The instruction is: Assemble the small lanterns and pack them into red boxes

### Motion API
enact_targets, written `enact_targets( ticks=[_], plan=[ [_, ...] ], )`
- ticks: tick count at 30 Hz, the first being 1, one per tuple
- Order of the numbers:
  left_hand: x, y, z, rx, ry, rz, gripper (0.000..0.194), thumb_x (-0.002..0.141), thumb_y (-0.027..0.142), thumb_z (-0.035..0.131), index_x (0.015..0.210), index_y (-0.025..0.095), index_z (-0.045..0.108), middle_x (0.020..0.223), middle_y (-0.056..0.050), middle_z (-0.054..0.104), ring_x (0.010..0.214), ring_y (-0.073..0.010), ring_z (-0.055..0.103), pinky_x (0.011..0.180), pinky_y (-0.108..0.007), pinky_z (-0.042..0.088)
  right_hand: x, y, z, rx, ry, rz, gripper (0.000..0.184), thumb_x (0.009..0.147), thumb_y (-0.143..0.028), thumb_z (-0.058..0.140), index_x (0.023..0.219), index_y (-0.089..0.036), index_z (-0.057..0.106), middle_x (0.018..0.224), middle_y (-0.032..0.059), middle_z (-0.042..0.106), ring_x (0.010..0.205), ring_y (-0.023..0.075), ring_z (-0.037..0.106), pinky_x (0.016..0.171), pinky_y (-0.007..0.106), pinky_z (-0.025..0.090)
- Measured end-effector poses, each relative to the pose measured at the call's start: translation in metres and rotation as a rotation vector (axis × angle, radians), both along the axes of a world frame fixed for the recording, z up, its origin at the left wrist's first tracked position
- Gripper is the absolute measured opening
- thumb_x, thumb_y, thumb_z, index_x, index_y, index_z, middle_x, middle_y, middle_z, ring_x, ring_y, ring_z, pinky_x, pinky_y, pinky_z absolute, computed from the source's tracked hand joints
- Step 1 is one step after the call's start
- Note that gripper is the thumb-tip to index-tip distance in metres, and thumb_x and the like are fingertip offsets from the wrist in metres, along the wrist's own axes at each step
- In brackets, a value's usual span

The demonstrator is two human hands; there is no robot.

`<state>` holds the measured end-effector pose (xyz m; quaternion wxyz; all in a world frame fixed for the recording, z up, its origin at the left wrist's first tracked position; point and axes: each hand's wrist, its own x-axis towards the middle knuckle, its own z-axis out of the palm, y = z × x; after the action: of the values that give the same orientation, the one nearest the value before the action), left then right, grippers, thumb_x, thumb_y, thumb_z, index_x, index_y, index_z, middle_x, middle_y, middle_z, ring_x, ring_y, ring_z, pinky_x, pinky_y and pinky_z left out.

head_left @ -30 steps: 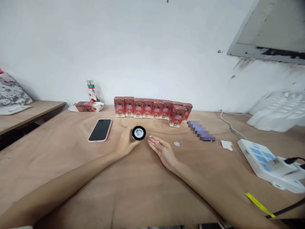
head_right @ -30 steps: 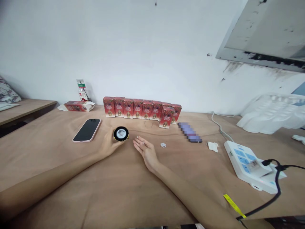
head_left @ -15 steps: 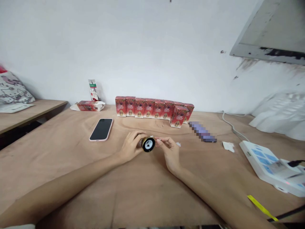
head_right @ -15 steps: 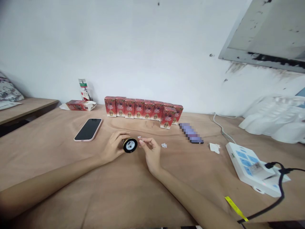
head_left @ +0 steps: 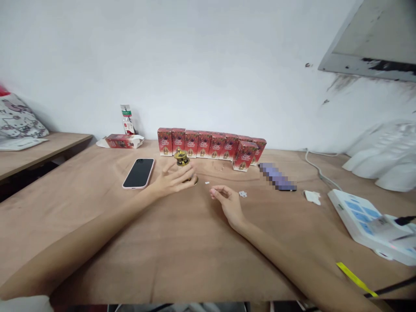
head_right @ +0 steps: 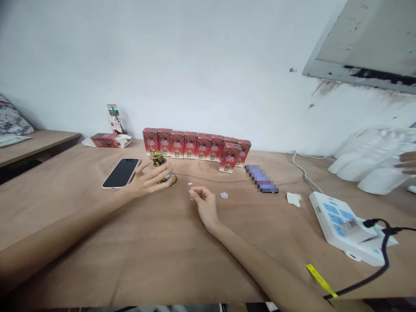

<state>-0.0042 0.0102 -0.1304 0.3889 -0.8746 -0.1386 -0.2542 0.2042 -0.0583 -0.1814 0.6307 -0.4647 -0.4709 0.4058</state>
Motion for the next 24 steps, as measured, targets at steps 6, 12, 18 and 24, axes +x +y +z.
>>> enact_targets(
  ticks=[6, 12, 18, 24],
  plan=[
    [-0.004, 0.006, 0.013, 0.079, -0.103, 0.0, 0.029, 0.085, 0.007, 0.047, 0.103, 0.028, 0.055, 0.125, -0.001, 0.059, 0.12, -0.0132, 0.051, 0.109, -0.039, 0.027, 0.014, 0.006, 0.003, 0.071, -0.205, -0.112, 0.024, 0.07, -0.041, 0.062, 0.076, -0.018, 0.063, 0.072, 0.0027, 0.066, 0.069, 0.0169, 0.059, 0.068, 0.031, 0.047],
    [-0.009, 0.002, 0.054, -0.016, 0.121, 0.137, 0.022, 0.083, 0.006, 0.047, 0.089, 0.023, 0.059, 0.113, -0.004, 0.063, 0.111, -0.0176, 0.055, 0.098, -0.041, 0.038, 0.035, 0.018, 0.002, 0.066, -0.75, -0.116, 0.018, 0.078, -0.028, 0.05, 0.085, -0.019, 0.064, 0.076, 0.0043, 0.067, 0.07, 0.0191, 0.06, 0.066, 0.031, 0.045],
    [-0.005, -0.002, 0.051, -0.048, 0.125, 0.205, 0.03, 0.081, 0.0, 0.041, 0.095, 0.019, 0.059, 0.098, -0.008, 0.066, 0.102, -0.0192, 0.057, 0.094, -0.044, 0.039, 0.034, 0.017, -0.003, 0.199, -1.283, -0.079, 0.021, 0.08, -0.012, 0.044, 0.084, -0.019, 0.063, 0.089, 0.0075, 0.064, 0.086, 0.0217, 0.055, 0.077, 0.033, 0.042],
    [0.002, -0.008, 0.045, -0.126, 0.071, 0.169, 0.03, 0.084, 0.0, 0.039, 0.087, 0.024, 0.059, 0.112, -0.003, 0.063, 0.113, -0.0177, 0.053, 0.102, -0.05, 0.031, 0.028, 0.012, -0.002, 0.222, -1.311, -0.094, 0.021, 0.085, -0.021, 0.042, 0.088, -0.019, 0.063, 0.094, 0.0123, 0.062, 0.091, 0.0276, 0.053, 0.082, 0.042, 0.041]
  ],
)
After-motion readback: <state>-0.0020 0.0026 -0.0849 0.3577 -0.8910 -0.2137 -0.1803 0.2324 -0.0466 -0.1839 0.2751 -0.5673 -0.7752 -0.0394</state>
